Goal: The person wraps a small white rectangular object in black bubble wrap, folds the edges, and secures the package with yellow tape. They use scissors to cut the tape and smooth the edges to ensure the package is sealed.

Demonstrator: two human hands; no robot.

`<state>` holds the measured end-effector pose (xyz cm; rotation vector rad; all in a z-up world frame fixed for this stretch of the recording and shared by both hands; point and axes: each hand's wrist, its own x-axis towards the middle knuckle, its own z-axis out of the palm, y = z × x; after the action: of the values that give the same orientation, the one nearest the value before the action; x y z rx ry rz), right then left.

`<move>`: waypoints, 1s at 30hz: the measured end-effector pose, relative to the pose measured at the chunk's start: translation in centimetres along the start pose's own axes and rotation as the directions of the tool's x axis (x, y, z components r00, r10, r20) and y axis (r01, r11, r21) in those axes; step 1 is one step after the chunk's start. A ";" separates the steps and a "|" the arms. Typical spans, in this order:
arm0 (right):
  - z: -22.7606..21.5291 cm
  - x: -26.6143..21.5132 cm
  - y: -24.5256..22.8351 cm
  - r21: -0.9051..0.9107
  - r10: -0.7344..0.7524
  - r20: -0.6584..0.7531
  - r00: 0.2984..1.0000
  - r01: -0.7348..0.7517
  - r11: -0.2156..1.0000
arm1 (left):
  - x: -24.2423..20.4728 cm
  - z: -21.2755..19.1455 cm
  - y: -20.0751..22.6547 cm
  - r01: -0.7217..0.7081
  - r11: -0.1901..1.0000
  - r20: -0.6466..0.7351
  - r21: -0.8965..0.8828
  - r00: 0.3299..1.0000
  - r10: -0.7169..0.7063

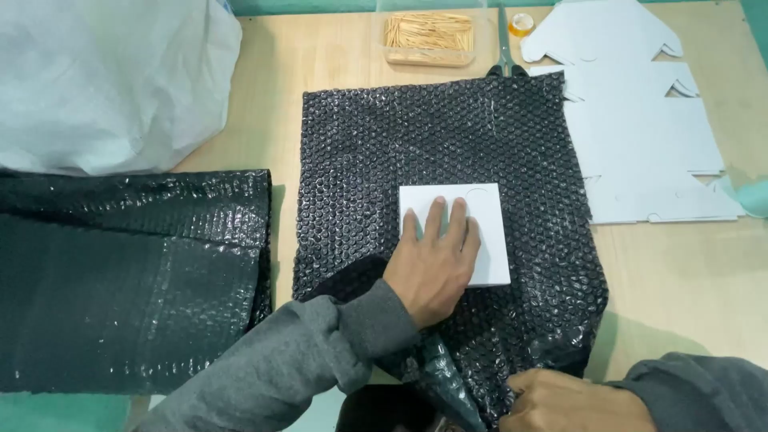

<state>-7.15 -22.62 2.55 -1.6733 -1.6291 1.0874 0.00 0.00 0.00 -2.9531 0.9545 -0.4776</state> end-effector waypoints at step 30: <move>-14.2 -4.9 10.6 -0.002 0.426 -0.726 0.540 -0.621 0.783 | -1.2 -1.6 -14.2 0.323 0.727 0.382 -0.606 0.920 -0.089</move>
<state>10.82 -26.55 1.83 -2.4652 -0.7777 0.3343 6.74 12.37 2.51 -3.6058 0.8838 0.4849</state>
